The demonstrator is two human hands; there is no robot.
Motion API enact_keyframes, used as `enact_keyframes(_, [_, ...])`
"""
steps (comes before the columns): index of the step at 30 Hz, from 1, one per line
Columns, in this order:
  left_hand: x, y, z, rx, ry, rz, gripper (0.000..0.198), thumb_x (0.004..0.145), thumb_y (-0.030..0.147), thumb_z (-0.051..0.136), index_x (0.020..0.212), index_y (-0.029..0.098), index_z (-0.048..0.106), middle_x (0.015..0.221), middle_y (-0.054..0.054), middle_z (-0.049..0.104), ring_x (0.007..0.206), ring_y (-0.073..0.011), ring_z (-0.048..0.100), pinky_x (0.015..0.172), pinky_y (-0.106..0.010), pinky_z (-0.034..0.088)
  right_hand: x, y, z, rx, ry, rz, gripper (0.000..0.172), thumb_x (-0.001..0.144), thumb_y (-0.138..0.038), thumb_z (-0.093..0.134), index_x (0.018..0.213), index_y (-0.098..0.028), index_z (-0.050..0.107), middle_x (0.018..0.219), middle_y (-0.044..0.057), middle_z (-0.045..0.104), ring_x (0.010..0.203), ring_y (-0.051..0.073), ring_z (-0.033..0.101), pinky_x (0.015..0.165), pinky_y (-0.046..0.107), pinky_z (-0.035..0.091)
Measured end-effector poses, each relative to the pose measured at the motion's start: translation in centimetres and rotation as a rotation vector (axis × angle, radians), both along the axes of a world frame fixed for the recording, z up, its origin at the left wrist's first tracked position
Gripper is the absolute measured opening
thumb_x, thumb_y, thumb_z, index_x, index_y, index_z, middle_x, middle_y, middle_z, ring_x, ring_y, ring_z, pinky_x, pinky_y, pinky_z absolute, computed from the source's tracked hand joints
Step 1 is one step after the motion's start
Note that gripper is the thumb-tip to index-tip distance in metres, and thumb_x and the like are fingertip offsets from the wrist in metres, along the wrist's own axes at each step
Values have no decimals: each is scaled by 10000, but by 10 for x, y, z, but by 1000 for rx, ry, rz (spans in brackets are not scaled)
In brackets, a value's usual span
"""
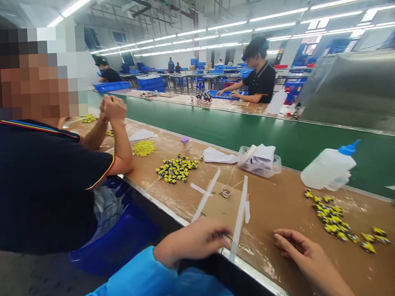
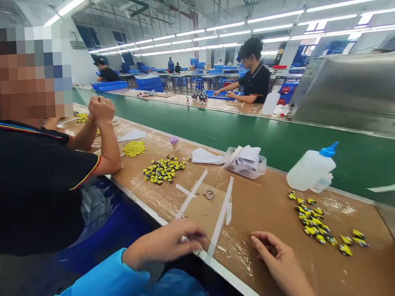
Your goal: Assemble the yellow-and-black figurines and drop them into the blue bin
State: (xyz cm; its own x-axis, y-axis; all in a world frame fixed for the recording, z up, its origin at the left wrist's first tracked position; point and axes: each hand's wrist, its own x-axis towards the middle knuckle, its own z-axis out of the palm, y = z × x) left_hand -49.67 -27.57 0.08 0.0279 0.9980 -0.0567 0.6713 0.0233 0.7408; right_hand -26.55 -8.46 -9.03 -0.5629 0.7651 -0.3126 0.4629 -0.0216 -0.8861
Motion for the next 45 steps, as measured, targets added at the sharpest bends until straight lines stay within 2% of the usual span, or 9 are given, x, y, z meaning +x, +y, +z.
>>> enact_keyframes(2, [-28,1,-15,14,84,353,219,831,256,536,1011,178,634,940,-35,672,833,-141,615,756,-217,466,-16,11,0,28,-10,28,461,652,-560,624,915,-184,670,965,68,685,877,218,636,678,250,551])
enact_keyframes(3, [-41,4,-22,15,117,455,211,823,228,531,991,155,635,939,-53,671,844,-153,612,762,-233,469,-24,16,1,47,-15,39,463,651,-558,619,917,-182,670,977,69,684,860,214,637,667,252,552])
enact_keyframes(7, [-79,25,-39,8,187,616,214,815,189,502,974,132,633,947,-79,674,855,-176,615,773,-269,476,-57,31,8,112,-58,62,436,665,-524,596,928,-184,668,970,69,692,826,213,649,642,269,556])
enact_keyframes(15, [-115,94,-43,-77,316,629,168,796,188,592,949,132,634,1005,-83,658,952,-193,594,874,-369,453,-107,52,7,156,-64,13,241,712,-360,578,832,-172,670,752,41,693,660,158,653,504,216,529])
enact_keyframes(18, [-116,118,-51,-117,360,651,183,826,278,592,929,129,622,1040,-72,635,1007,-206,573,905,-436,435,-119,61,4,152,-90,-47,223,744,-327,564,855,-153,652,713,40,679,624,138,649,479,196,515])
enact_keyframes(24, [-109,148,-65,-153,394,705,208,839,316,576,925,131,618,1046,-70,627,1021,-209,566,902,-438,438,-136,68,3,124,-154,-86,207,810,-327,593,808,-124,635,583,-6,626,500,95,600,454,188,479])
enact_keyframes(32, [-117,170,-72,-157,358,749,232,820,306,600,966,126,619,1077,-86,622,1003,-207,575,864,-405,459,-154,77,4,166,-227,-112,228,872,-336,559,953,-129,607,793,6,662,595,91,620,558,231,513])
enact_keyframes(39, [-118,172,-66,-162,397,696,164,734,203,643,882,134,657,976,-113,683,943,-221,614,821,-312,453,-149,71,13,176,-373,-32,220,864,-333,572,795,-132,630,653,-22,618,574,89,581,595,255,503])
enact_keyframes(45, [-115,165,-63,-140,442,642,182,739,245,608,882,135,631,945,-120,684,926,-266,617,790,-335,452,-151,63,17,205,-403,-25,229,862,-341,574,787,-132,628,680,-17,623,620,99,593,633,271,505])
